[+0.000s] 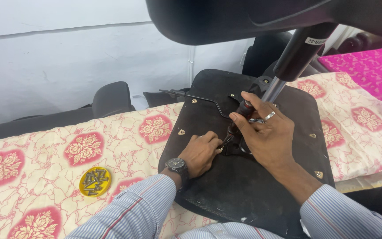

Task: The person uses a screwdriver to tighten screws on the base of a chair. They repeatedly insert and turn the screwdriver at multiple screw locations on the black chair base while seated at a table.

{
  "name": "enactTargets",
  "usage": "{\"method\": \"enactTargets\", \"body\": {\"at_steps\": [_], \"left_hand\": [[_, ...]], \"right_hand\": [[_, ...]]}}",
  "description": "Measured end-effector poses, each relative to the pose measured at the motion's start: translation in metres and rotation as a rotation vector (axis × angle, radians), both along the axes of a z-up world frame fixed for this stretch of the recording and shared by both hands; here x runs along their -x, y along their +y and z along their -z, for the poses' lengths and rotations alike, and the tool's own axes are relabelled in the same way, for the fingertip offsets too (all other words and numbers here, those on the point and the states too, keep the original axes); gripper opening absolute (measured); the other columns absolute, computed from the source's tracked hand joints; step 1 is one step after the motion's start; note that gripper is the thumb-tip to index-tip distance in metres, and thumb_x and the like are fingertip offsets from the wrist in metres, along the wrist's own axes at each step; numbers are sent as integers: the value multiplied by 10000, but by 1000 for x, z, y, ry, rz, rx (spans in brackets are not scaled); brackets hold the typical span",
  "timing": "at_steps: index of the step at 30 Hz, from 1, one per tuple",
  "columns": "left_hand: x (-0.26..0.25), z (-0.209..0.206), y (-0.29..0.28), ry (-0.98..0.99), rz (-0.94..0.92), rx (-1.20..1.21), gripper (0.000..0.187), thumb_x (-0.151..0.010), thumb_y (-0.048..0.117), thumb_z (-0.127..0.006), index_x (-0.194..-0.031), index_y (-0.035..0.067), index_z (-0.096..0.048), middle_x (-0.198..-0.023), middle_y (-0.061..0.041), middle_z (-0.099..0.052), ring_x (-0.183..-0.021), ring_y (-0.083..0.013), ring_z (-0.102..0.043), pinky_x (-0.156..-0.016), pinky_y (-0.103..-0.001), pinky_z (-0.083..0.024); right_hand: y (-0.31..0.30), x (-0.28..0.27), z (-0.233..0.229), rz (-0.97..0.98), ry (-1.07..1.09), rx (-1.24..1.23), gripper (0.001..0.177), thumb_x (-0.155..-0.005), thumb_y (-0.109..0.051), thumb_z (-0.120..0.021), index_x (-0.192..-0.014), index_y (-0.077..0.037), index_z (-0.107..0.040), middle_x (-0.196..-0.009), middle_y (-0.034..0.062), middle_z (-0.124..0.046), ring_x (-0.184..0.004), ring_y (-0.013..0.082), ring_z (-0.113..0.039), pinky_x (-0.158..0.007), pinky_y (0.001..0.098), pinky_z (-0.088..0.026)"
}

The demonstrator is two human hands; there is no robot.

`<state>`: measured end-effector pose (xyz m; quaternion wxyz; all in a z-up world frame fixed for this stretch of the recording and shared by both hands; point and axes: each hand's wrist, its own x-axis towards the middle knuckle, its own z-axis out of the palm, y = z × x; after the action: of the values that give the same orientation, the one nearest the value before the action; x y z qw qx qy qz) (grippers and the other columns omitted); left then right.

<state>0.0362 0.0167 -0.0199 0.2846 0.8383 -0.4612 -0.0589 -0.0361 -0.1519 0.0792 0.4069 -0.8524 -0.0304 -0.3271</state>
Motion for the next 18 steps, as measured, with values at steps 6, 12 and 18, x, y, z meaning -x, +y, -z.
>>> {"method": "enactTargets", "body": {"at_steps": [6,12,18], "left_hand": [[2,2,-2,-49,-1,-17,204,-997,161,-550,-1141,50,-643,-1084,-84,-618,-1000,-269,-634,-865,-431,-430],[7,0,-4,-63,-40,-30,181,-1004,174,-554,-1106,54,-644,-1072,-86,-614,-985,-266,-637,-868,-431,-436],[11,1,-4,-67,-68,-43,200,-1004,175,-558,-1127,51,-654,-1074,-88,-619,-957,-266,-642,-882,-425,-440]], "right_hand": [[-11,-3,-2,-115,101,-59,448,-946,-112,-729,-1375,-53,-613,-1064,100,-699,-906,110,-736,-732,229,-635],[-17,-6,-2,-153,245,-246,485,-955,-123,-672,-1425,-89,-557,-1118,92,-703,-995,113,-728,-835,248,-654],[-19,-6,0,-121,257,-286,483,-958,-123,-678,-1429,-107,-572,-1087,97,-728,-961,121,-727,-797,269,-639]]}}
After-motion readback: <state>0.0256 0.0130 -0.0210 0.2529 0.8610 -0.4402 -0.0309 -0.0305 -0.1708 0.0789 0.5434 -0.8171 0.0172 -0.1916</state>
